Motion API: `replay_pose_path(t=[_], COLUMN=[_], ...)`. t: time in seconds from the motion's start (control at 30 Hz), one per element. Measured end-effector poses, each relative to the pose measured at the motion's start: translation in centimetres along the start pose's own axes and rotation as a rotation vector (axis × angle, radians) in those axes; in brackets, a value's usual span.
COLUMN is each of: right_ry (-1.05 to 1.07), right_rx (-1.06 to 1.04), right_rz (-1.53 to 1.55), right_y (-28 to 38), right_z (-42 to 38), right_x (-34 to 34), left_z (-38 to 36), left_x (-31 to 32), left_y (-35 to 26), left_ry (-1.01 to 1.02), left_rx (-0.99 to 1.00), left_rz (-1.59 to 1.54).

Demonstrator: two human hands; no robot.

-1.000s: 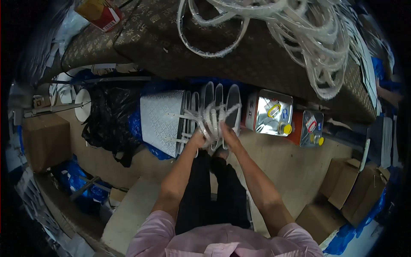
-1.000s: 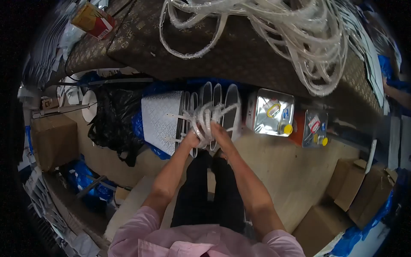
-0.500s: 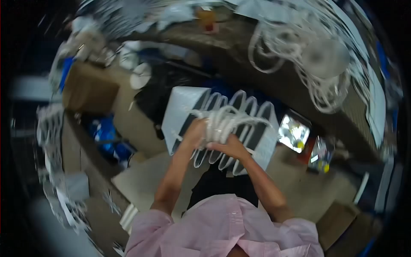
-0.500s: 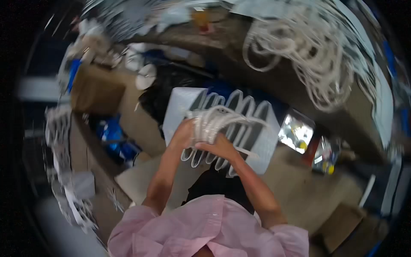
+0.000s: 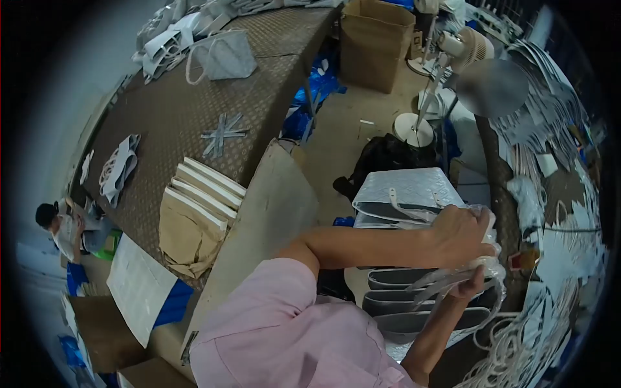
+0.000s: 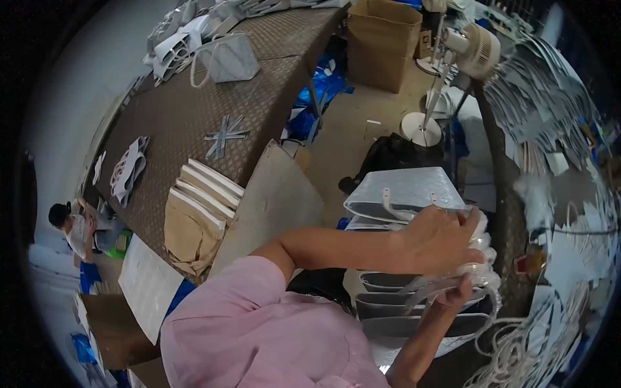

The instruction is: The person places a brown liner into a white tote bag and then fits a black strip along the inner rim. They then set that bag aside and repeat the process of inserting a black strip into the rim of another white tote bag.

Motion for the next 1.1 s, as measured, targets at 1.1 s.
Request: replay_pose_path(t=[1.1], right_ry=[0.446], right_rx=[-0.13], right_rz=[-0.451], right_y=[-0.6], right_z=[85.4], right_x=[36.2], left_z=[-9.4], left_x=[-41.9], left_y=[70.9], left_ry=[-0.731], left_rx=[-1.105], left_rz=[0.252])
Point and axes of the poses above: each hand's wrist, its own z-axis towards the middle knuckle, its own x-axis out of the palm, y = z × x, the point moved 1 cm from there along z, towards the middle knuckle, and after that the axes turned 3 degrees about x, right-handed, at the moved point
